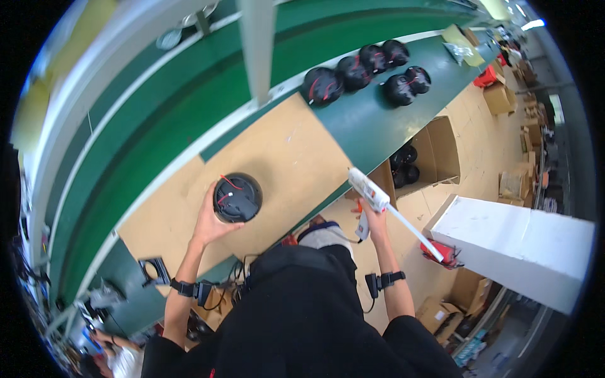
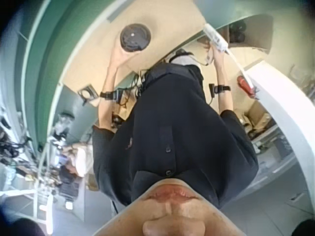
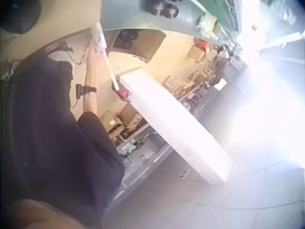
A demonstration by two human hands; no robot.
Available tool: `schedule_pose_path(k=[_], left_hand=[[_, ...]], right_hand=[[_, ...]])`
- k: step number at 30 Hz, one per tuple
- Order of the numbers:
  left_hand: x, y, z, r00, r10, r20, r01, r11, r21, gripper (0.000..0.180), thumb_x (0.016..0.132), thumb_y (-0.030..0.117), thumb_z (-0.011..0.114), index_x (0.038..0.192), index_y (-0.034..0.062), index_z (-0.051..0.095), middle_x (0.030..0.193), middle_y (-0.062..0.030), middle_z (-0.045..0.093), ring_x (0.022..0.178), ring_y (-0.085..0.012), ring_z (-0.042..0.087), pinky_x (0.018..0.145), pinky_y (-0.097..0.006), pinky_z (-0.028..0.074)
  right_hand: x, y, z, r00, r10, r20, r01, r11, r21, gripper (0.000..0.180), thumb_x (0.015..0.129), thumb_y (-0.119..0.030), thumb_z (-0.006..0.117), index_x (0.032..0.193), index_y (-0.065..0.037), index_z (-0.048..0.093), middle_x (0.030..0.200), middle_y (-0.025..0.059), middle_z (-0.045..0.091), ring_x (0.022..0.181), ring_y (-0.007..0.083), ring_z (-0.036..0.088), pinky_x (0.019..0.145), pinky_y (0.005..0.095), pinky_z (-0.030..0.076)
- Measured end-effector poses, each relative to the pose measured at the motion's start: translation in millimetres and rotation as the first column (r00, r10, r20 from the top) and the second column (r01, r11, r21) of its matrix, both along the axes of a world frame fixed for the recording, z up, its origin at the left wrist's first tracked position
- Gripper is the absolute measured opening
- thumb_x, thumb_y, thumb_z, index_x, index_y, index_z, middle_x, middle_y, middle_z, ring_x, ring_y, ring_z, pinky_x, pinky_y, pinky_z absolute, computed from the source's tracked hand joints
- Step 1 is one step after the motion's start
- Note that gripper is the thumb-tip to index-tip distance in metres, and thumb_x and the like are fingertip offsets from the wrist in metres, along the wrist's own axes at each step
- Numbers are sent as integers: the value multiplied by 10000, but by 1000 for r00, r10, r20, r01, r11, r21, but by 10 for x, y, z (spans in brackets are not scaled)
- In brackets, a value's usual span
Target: Apply hot glue to components and assemble them.
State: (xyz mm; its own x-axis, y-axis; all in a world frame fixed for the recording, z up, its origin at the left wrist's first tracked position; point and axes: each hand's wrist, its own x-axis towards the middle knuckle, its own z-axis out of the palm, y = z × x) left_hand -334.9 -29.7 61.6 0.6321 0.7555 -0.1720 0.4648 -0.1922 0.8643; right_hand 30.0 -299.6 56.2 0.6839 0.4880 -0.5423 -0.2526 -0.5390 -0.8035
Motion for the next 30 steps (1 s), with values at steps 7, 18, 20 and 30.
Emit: schedule_pose_path(k=[7, 18, 20, 30], left_hand=[[2263, 235, 88, 907, -420, 23, 412, 898, 156, 1182, 508, 314, 926, 1449, 3, 282, 1422, -228, 414, 1330, -382, 429, 1122, -429, 370], [5052, 178, -911, 960, -271, 66, 258, 952, 162, 1254, 550, 331, 918, 1496, -35, 181, 1526, -252, 286, 1410, -375, 326, 1169, -390, 298], [5059, 152, -975, 981, -157, 112, 132, 970, 203, 1222, 593, 286, 898, 1501, -44, 150, 1541, -254, 252, 1434, -370, 281, 1186, -380, 262], [1687, 4, -394, 858, -267, -438, 310, 950, 27, 478, 779, 312, 677, 1183, 60, 629, 959, -157, 697, 945, -356, 663, 841, -465, 530]], right_hand=[[464, -800, -580, 904, -273, -330, 355, 908, 221, 333, 930, -185, 616, 1208, -5, 583, 1100, 133, 685, 871, 268, 712, 672, 327, 560], [1022, -1133, -685, 862, -204, -464, 351, 901, 255, 384, 915, -168, 600, 1252, 11, 562, 1191, 166, 644, 993, 293, 686, 792, 355, 539], [1073, -1130, -692, 869, -159, -469, 314, 909, 274, 401, 908, -162, 599, 1268, 9, 554, 1203, 174, 641, 1005, 294, 685, 799, 351, 533], [972, -880, -458, 898, 135, -418, 27, 933, 359, 464, 942, -235, 605, 1346, -29, 503, 1187, 143, 649, 859, 220, 672, 758, 327, 533]])
